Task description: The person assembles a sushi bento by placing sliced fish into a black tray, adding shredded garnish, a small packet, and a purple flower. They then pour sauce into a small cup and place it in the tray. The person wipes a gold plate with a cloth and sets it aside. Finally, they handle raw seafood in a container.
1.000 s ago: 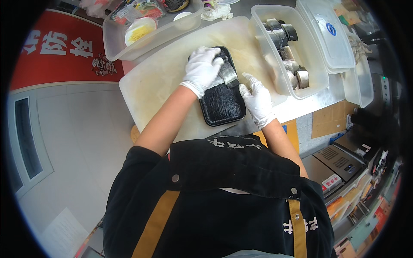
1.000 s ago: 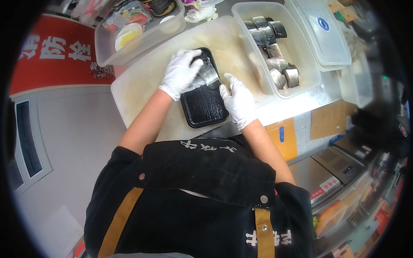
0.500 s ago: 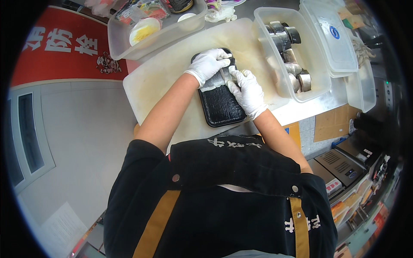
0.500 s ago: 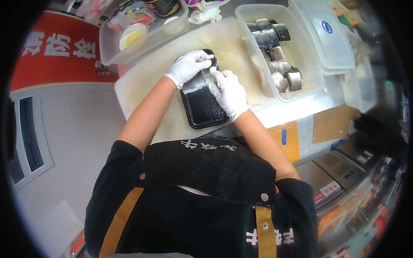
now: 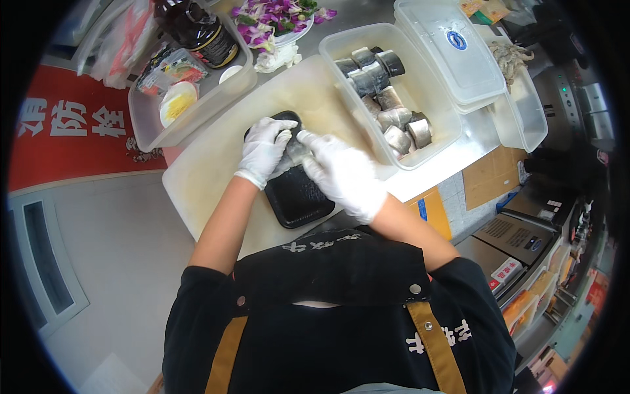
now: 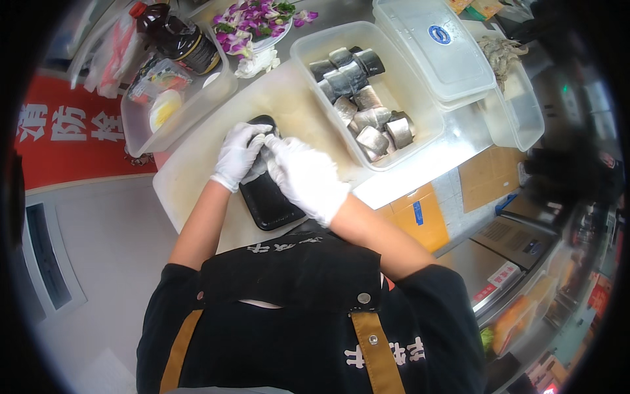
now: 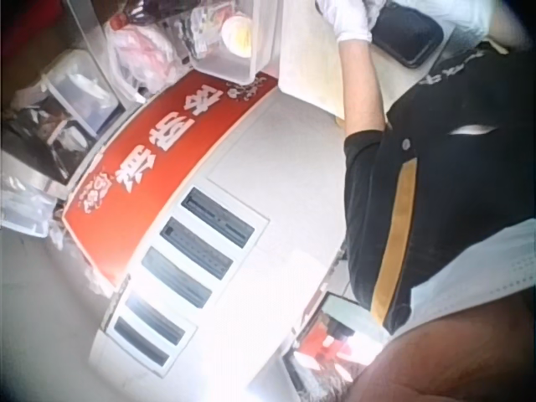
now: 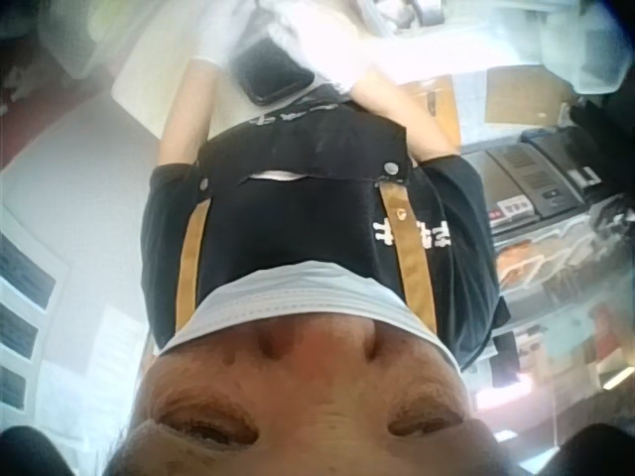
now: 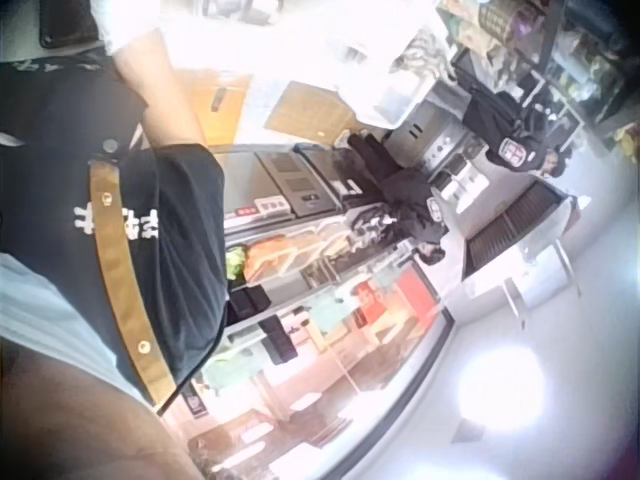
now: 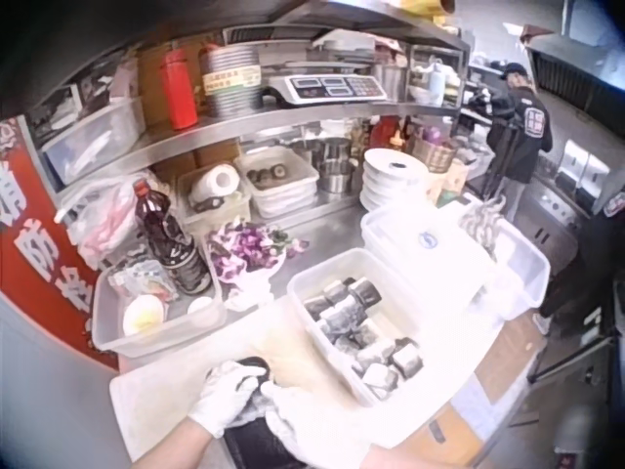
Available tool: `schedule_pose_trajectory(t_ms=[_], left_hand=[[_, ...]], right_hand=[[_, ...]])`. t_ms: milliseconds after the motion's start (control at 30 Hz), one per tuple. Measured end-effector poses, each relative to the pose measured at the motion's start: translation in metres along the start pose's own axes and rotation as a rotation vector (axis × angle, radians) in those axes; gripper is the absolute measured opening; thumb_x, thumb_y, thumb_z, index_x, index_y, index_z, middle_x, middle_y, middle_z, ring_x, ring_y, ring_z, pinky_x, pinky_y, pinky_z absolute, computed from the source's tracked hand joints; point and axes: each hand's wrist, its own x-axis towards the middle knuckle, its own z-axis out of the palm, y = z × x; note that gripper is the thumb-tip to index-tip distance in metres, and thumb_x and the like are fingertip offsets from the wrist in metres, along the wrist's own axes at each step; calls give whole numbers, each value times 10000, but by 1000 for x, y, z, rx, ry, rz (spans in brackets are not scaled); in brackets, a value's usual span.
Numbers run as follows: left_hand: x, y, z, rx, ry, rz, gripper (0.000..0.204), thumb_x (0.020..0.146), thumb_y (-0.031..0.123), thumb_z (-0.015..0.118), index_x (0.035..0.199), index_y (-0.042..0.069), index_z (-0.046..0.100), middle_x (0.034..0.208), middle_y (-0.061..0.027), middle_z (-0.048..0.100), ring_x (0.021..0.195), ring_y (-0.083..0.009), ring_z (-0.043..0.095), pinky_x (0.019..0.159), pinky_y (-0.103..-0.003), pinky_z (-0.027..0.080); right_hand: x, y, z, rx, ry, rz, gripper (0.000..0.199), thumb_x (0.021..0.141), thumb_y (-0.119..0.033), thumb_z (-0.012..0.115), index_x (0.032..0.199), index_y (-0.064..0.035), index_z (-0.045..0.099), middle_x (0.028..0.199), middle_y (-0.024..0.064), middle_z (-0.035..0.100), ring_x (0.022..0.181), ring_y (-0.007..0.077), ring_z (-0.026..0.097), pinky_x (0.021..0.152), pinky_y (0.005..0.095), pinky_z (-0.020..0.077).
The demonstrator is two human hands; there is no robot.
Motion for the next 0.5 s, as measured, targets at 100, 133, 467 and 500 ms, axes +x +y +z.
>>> schedule_pose_trajectory(t_ms=[100,133,467,500], left_hand=[[-10,8,-5,-45,148,2,349,914,215,647,1249,119,647,1200,-149,603,1146,-318,546,1011,-399,424],[-16,12,-6,-50,160,-31,346,923,212,641,1254,114,647,1215,-151,597,1160,-312,540,1019,-396,419],[-64,30,0,-289,326,-278,284,963,163,605,1220,59,665,1202,-122,605,1186,-262,524,1045,-367,405],[-67,32,0,-290,343,-295,275,966,128,598,1222,49,662,1204,-107,604,1202,-245,511,1050,-353,401]], right_hand=[[24,42,-77,29,104,36,253,925,-131,648,1173,-92,679,885,128,702,665,152,633,661,301,542],[39,69,-95,176,41,281,238,950,-121,600,1169,-73,677,899,149,704,710,176,656,690,309,544],[183,249,-77,-699,-551,-238,473,805,-1,581,1271,-78,590,1164,160,679,1150,337,607,982,407,491],[196,247,-75,-801,-686,-239,426,779,-23,637,1203,-64,625,1113,157,696,1103,340,634,954,409,508]])
